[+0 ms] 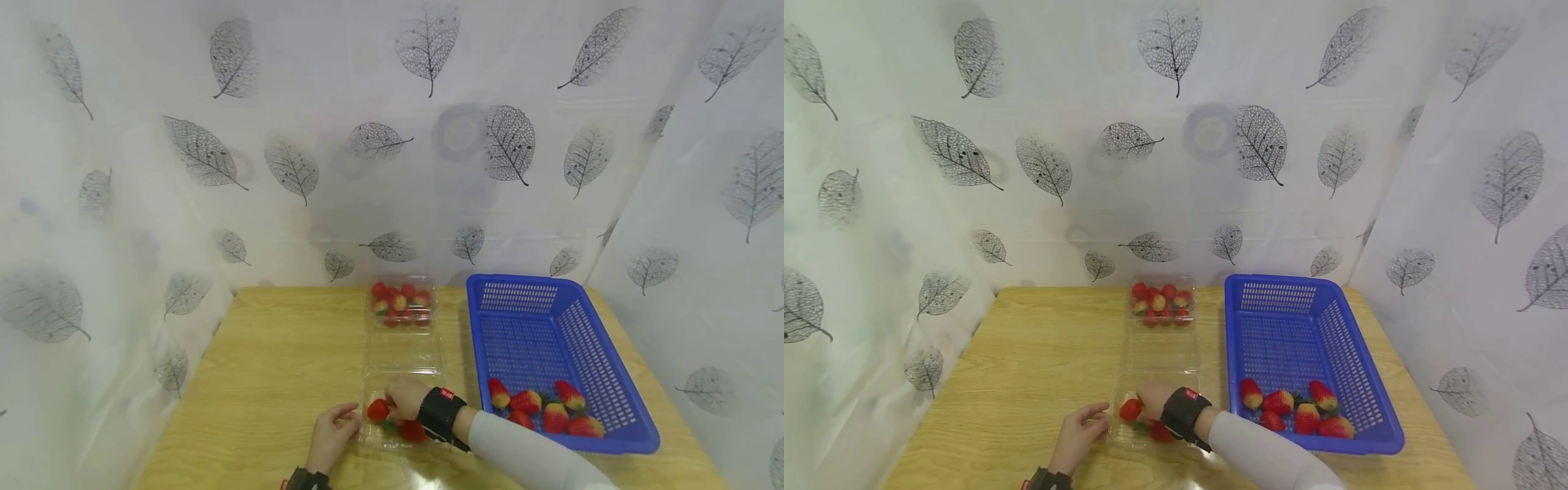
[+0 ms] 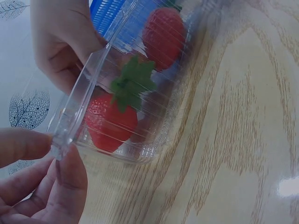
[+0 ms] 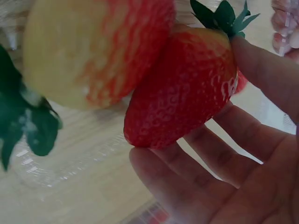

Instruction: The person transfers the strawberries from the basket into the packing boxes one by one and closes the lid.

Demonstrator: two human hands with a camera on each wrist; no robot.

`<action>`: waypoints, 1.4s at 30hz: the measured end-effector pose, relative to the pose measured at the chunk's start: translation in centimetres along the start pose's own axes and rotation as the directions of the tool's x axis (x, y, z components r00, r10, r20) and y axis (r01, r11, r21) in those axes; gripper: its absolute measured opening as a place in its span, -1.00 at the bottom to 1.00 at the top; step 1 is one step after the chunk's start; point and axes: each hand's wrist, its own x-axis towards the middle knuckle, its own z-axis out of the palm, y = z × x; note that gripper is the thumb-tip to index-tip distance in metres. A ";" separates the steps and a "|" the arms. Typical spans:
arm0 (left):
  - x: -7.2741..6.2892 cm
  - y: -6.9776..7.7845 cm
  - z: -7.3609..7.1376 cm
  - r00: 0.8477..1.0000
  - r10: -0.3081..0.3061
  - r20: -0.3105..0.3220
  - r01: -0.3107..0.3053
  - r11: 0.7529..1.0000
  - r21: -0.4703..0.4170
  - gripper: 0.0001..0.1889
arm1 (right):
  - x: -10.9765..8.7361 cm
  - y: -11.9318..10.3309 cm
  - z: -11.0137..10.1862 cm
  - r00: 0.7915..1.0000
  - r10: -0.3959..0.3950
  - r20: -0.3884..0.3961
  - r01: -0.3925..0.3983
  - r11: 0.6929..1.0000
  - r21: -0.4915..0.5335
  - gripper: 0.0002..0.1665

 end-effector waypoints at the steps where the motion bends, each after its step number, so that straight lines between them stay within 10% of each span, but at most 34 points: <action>1: 0.0 0.0 0.0 1.000 -0.005 0.000 0.005 1.000 0.002 -0.63 | -0.1 0.0 0.0 1.000 0.015 0.016 -0.014 1.000 -0.007 -0.70; 17: 0.2 -0.5 -0.1 1.000 -0.004 0.007 0.004 1.000 -0.015 -0.62 | 1.0 1.2 1.6 0.992 0.076 0.098 -0.079 0.996 0.029 -0.76; 24: 0.2 -0.4 -0.1 1.000 -0.016 0.000 0.016 1.000 0.003 -0.63 | 0.9 1.6 -2.4 0.994 0.011 0.112 -0.021 0.996 0.086 -0.52; 28: 0.2 -0.1 0.0 0.999 -0.044 -0.009 0.044 0.999 0.024 -0.63 | 0.2 2.4 -7.0 0.996 -0.066 -0.055 0.075 0.979 0.188 -0.38; 32: 0.2 0.0 0.0 0.998 -0.059 -0.011 0.059 0.998 0.030 -0.63 | -1.0 4.0 -10.8 0.947 -0.072 -0.312 0.134 0.974 0.181 -0.31; 42: 0.2 -0.2 0.1 0.998 -0.067 -0.009 0.067 0.998 0.019 -0.62 | -5.4 9.2 -13.2 0.837 0.191 -0.513 -0.119 0.978 0.171 -0.15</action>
